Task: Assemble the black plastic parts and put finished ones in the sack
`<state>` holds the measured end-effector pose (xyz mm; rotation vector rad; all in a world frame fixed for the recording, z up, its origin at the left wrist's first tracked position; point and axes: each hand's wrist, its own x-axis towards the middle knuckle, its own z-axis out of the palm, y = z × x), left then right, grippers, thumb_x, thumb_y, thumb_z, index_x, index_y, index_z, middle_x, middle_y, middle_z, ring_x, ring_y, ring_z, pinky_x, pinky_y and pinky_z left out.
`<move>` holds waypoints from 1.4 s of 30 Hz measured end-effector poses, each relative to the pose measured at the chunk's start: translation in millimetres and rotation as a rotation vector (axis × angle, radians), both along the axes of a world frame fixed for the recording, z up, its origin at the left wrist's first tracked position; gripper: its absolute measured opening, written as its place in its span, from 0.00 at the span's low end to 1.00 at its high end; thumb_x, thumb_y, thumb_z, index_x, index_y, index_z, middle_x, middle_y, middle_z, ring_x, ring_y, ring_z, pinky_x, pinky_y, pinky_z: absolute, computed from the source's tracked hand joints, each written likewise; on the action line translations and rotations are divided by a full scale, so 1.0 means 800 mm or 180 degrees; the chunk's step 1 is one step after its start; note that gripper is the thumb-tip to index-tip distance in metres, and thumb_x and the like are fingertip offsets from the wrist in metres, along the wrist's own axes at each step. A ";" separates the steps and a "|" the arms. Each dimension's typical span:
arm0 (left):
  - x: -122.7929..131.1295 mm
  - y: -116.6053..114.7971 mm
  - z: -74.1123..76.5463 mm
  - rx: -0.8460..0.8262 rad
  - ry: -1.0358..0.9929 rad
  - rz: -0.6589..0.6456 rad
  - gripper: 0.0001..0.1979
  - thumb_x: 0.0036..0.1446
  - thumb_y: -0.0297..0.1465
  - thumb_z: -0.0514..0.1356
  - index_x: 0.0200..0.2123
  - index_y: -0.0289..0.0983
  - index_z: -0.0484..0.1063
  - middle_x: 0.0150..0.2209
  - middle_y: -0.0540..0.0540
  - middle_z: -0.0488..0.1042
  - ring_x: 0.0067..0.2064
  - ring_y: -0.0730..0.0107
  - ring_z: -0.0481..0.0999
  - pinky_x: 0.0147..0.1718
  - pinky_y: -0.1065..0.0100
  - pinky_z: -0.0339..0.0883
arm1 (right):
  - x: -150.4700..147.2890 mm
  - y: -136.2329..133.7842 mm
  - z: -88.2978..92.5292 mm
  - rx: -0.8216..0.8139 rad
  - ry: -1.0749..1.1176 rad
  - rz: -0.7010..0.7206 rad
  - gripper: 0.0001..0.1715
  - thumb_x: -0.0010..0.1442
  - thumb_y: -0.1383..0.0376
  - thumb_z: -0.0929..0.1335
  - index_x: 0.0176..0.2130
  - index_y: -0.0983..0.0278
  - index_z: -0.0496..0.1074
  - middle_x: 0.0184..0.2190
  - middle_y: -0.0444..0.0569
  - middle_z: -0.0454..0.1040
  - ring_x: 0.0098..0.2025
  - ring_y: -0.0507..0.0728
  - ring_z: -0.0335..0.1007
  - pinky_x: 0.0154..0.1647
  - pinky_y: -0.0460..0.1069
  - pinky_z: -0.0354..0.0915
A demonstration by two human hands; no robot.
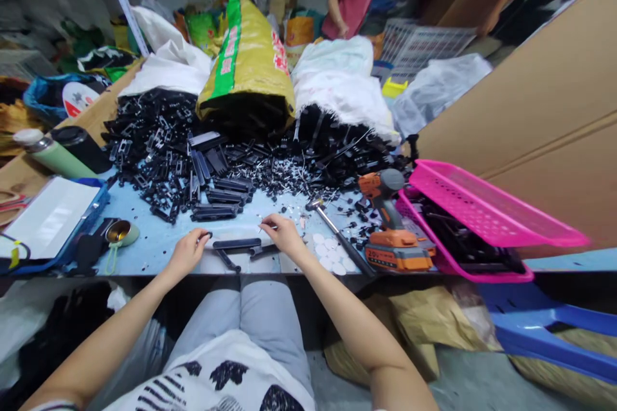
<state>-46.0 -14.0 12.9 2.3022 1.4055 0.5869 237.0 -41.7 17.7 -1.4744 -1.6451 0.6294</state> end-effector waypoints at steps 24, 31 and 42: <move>0.029 -0.018 0.068 0.0128 0.1748 -0.0534 0.14 0.56 0.17 0.46 0.37 0.30 0.69 0.37 0.35 0.72 0.41 0.56 0.72 0.41 0.59 0.60 | -0.018 -0.035 0.005 0.0077 -0.1402 0.0724 0.14 0.65 0.62 0.58 0.41 0.61 0.71 0.39 0.51 0.74 0.39 0.54 0.72 0.40 0.47 0.66; 0.036 -0.023 0.060 0.0353 0.1947 -0.0673 0.13 0.56 0.17 0.47 0.38 0.30 0.69 0.37 0.36 0.72 0.41 0.55 0.72 0.39 0.60 0.62 | 0.005 -0.041 -0.013 0.0356 -0.1073 0.0849 0.18 0.64 0.61 0.62 0.52 0.59 0.69 0.49 0.50 0.72 0.48 0.54 0.70 0.49 0.48 0.66; 0.045 -0.014 0.052 0.0318 0.1913 -0.0475 0.12 0.58 0.19 0.48 0.37 0.32 0.69 0.36 0.39 0.73 0.38 0.59 0.75 0.37 0.64 0.65 | 0.021 -0.070 -0.043 0.0345 -0.1010 0.1151 0.31 0.63 0.60 0.63 0.63 0.59 0.55 0.44 0.52 0.74 0.46 0.56 0.71 0.46 0.51 0.67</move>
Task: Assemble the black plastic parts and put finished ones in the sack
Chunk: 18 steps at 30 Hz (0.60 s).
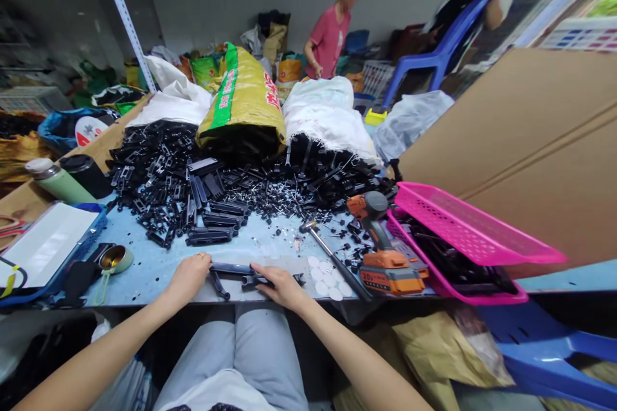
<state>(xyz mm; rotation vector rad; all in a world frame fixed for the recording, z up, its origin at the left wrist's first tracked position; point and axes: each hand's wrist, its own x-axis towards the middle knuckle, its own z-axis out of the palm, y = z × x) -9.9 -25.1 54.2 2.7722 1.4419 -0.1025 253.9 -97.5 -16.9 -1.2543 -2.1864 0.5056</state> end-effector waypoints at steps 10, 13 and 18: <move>-0.018 -0.013 -0.026 -0.0062 -0.1407 0.0911 0.17 0.61 0.37 0.52 0.49 0.34 0.63 0.42 0.39 0.73 0.40 0.61 0.75 0.37 0.64 0.66 | -0.092 0.030 0.051 0.1136 -0.0115 -0.0153 0.26 0.63 0.62 0.62 0.60 0.62 0.58 0.50 0.56 0.69 0.50 0.58 0.66 0.50 0.55 0.64; -0.012 -0.036 -0.034 -0.0473 -0.1176 0.1366 0.14 0.60 0.39 0.51 0.40 0.36 0.68 0.35 0.42 0.75 0.37 0.60 0.76 0.34 0.65 0.66 | -0.128 0.050 0.046 0.0914 -0.0370 0.0235 0.23 0.65 0.60 0.61 0.58 0.62 0.61 0.50 0.56 0.69 0.50 0.58 0.65 0.52 0.55 0.63; 0.024 -0.062 -0.046 -0.0998 -0.0645 0.1526 0.18 0.60 0.40 0.50 0.33 0.34 0.74 0.31 0.38 0.77 0.35 0.56 0.78 0.33 0.64 0.65 | -0.135 0.062 0.021 0.0411 -0.0292 0.0273 0.23 0.66 0.59 0.58 0.59 0.63 0.61 0.50 0.53 0.69 0.51 0.55 0.66 0.51 0.50 0.64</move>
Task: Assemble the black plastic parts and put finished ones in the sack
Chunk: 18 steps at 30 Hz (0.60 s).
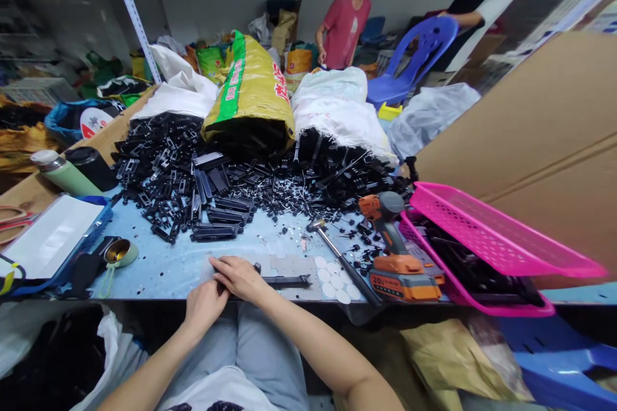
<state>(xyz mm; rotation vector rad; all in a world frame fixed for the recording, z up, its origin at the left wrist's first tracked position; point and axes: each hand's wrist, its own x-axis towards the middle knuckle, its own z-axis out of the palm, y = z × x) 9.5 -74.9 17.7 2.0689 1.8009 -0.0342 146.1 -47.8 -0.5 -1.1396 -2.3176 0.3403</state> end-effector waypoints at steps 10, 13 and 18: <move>-0.014 0.008 -0.013 0.0251 0.0309 0.0045 0.21 0.60 0.39 0.47 0.34 0.33 0.75 0.34 0.36 0.77 0.37 0.56 0.78 0.34 0.64 0.65 | -0.002 -0.003 -0.005 -0.0299 0.0273 -0.0300 0.23 0.67 0.60 0.57 0.59 0.59 0.62 0.49 0.51 0.71 0.46 0.56 0.66 0.48 0.53 0.64; -0.011 0.006 -0.016 0.0301 0.0264 0.0150 0.21 0.61 0.39 0.47 0.34 0.33 0.75 0.34 0.36 0.77 0.37 0.57 0.77 0.34 0.65 0.65 | -0.004 -0.004 -0.006 -0.0326 0.0024 -0.0397 0.23 0.67 0.59 0.57 0.58 0.58 0.63 0.49 0.51 0.70 0.45 0.57 0.64 0.47 0.53 0.64; -0.009 0.003 -0.012 0.0282 0.0275 0.0057 0.18 0.61 0.36 0.47 0.35 0.32 0.74 0.34 0.36 0.77 0.36 0.56 0.77 0.33 0.64 0.65 | -0.016 -0.011 -0.001 -0.0326 -0.0350 -0.0520 0.24 0.66 0.58 0.58 0.58 0.59 0.63 0.49 0.54 0.69 0.47 0.60 0.64 0.46 0.56 0.65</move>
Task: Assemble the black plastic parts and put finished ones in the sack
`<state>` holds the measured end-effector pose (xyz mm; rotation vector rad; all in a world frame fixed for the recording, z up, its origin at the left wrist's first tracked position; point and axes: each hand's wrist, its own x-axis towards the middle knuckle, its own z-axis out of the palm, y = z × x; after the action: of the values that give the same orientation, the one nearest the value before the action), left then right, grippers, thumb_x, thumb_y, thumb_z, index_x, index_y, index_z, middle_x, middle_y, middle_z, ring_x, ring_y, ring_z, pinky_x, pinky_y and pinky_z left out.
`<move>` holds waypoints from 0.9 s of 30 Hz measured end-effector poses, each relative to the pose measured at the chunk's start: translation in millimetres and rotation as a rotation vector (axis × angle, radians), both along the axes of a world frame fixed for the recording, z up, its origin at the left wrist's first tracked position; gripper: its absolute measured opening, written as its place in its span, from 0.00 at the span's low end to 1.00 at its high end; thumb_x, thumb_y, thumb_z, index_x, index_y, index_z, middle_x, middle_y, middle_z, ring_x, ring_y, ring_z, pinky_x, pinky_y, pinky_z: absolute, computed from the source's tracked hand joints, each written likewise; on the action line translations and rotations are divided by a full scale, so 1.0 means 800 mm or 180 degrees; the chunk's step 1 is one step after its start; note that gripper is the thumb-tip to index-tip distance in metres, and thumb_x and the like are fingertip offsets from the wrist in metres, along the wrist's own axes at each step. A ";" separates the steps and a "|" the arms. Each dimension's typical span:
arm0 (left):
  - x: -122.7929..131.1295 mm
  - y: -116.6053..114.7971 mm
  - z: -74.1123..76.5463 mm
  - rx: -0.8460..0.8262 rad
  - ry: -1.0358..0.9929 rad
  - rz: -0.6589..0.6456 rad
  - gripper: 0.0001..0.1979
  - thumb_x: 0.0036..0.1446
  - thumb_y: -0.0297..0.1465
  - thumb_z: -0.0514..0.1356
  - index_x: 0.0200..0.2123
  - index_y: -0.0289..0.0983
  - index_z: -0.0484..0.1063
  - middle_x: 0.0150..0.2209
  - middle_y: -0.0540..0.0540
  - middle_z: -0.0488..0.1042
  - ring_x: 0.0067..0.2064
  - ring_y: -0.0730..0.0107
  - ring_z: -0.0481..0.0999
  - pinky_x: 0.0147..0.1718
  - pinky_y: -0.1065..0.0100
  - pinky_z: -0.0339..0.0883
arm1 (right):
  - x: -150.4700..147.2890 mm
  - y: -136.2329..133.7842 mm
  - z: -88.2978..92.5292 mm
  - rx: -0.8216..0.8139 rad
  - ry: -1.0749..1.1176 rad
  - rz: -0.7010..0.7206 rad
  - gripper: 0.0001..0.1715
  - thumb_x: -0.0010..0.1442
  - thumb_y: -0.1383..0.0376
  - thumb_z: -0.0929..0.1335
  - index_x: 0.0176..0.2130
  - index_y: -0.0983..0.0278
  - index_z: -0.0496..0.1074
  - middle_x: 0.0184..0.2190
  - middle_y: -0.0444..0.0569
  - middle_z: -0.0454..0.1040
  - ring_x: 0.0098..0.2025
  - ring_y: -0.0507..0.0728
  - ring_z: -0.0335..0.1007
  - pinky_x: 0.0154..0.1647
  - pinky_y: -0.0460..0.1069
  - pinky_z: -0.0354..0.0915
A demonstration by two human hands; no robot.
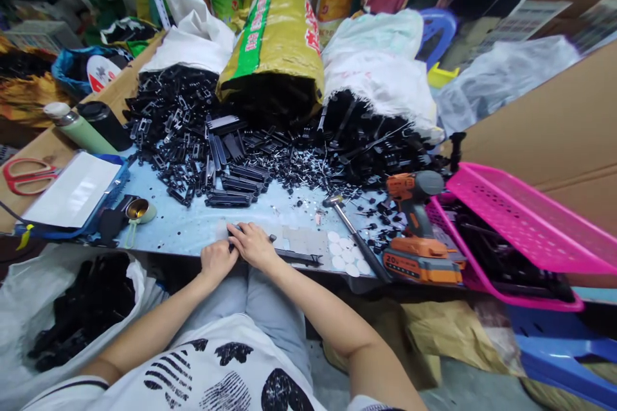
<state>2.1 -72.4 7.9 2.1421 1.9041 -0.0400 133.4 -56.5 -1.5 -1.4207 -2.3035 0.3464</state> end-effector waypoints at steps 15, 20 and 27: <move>0.047 0.060 -0.003 0.0275 -0.0807 -0.2560 0.25 0.54 0.42 0.60 0.51 0.35 0.62 0.43 0.41 0.70 0.47 0.57 0.68 0.43 0.61 0.60 | 0.138 -0.055 -0.045 0.0731 -0.0117 -0.0085 0.33 0.64 0.59 0.62 0.64 0.63 0.49 0.38 0.55 0.73 0.38 0.60 0.70 0.37 0.54 0.68; 0.048 0.056 -0.004 0.0354 -0.0776 -0.2372 0.25 0.51 0.44 0.61 0.48 0.36 0.64 0.44 0.42 0.69 0.48 0.56 0.66 0.44 0.60 0.59 | 0.167 -0.017 -0.040 0.0545 -0.0049 0.0820 0.30 0.63 0.55 0.63 0.61 0.61 0.56 0.30 0.49 0.71 0.31 0.55 0.68 0.33 0.49 0.66; 0.056 0.049 -0.002 0.0337 -0.0703 -0.1953 0.22 0.53 0.41 0.61 0.48 0.37 0.64 0.44 0.42 0.69 0.48 0.56 0.66 0.43 0.60 0.59 | 0.179 -0.004 -0.044 0.0518 0.0115 0.0789 0.28 0.62 0.55 0.63 0.59 0.61 0.59 0.31 0.50 0.72 0.34 0.56 0.67 0.35 0.50 0.66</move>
<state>46.6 -33.6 6.3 2.5938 1.1017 0.1717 276.8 -59.9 -36.4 -1.0466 -2.4213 0.2469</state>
